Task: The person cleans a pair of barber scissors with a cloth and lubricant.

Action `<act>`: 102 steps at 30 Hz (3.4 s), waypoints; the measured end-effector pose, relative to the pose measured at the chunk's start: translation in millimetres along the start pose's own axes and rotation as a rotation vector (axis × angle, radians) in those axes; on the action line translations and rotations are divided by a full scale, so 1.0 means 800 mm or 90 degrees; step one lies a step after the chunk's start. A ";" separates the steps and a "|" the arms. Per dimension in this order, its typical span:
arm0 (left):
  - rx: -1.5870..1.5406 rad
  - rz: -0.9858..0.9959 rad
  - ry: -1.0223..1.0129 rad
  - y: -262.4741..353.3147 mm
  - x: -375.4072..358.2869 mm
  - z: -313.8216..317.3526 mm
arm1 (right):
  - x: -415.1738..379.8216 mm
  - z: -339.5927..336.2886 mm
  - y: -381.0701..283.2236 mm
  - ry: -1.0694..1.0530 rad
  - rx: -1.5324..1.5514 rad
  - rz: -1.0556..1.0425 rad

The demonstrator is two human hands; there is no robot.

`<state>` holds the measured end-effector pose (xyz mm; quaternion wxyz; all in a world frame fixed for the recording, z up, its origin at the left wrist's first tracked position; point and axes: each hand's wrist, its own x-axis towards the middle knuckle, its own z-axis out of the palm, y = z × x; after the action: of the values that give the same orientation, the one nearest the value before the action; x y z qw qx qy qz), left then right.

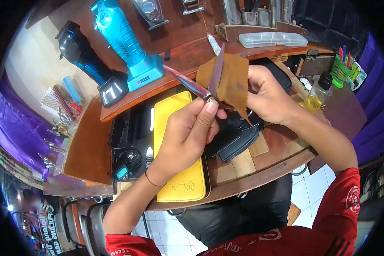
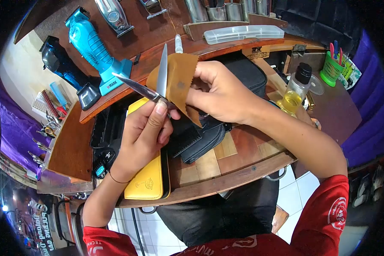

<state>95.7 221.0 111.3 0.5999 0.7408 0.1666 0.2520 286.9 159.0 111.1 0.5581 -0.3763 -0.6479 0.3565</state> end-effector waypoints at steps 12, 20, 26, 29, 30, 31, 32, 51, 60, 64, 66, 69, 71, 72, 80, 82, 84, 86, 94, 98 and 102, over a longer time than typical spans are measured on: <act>0.033 0.027 -0.026 -0.002 0.000 -0.001 | 0.000 -0.003 0.001 -0.021 -0.022 0.040; 0.135 0.059 0.013 -0.006 0.000 0.001 | 0.003 0.010 -0.002 0.018 -0.041 -0.017; 0.138 0.060 -0.009 -0.009 0.001 -0.002 | 0.002 0.010 -0.005 0.081 -0.025 -0.044; 0.126 0.040 -0.010 -0.005 0.002 0.000 | 0.006 0.005 -0.006 0.173 -0.047 -0.114; 0.126 0.041 -0.010 -0.005 0.002 0.000 | 0.006 0.004 -0.006 0.173 -0.047 -0.114; 0.123 0.039 -0.011 -0.005 0.002 0.000 | 0.006 0.002 -0.006 0.188 -0.055 -0.106; 0.121 0.037 -0.012 -0.004 0.002 0.001 | 0.006 0.001 -0.006 0.203 -0.063 -0.098; 0.156 0.071 -0.016 -0.012 0.001 -0.003 | 0.004 -0.003 -0.011 0.047 -0.066 0.011; 0.126 0.059 -0.011 -0.007 0.001 -0.001 | 0.008 -0.008 -0.014 0.134 -0.039 -0.037; 0.135 0.041 -0.013 -0.004 0.002 -0.001 | 0.009 -0.016 -0.009 0.182 0.024 -0.052; 0.140 0.042 -0.014 -0.004 0.002 -0.001 | 0.008 -0.012 -0.008 0.194 0.056 -0.042; 0.136 0.026 -0.019 -0.006 0.001 -0.003 | 0.005 -0.007 -0.018 0.120 -0.069 -0.024; 0.162 0.094 -0.031 -0.012 0.000 -0.005 | 0.004 -0.005 -0.018 0.044 -0.068 0.033; 0.163 0.095 -0.032 -0.012 0.000 -0.004 | 0.004 -0.006 -0.019 0.002 -0.086 0.068; 0.126 0.043 -0.017 -0.006 0.001 -0.001 | 0.007 -0.012 -0.014 0.113 -0.027 0.006; 0.132 0.040 -0.016 -0.003 0.001 -0.001 | 0.009 -0.015 -0.011 0.181 0.025 -0.042; 0.138 0.038 -0.014 -0.002 0.002 -0.001 | 0.010 -0.016 -0.012 0.192 0.060 -0.052; 0.142 0.036 -0.013 -0.004 0.002 -0.001 | 0.009 -0.016 -0.015 0.223 0.055 -0.042; 0.131 0.038 -0.010 -0.004 0.000 -0.001 | 0.005 -0.009 -0.011 0.113 -0.039 -0.020; 0.150 0.080 -0.026 -0.011 0.001 -0.004 | 0.004 -0.004 -0.012 0.041 -0.045 0.026; 0.129 0.089 -0.010 -0.012 0.002 -0.002 | 0.004 -0.007 -0.013 0.052 -0.073 0.033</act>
<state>96.4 225.6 102.5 0.5043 0.8095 0.1343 0.2691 291.0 157.7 122.3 0.5521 -0.4386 -0.6341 0.3174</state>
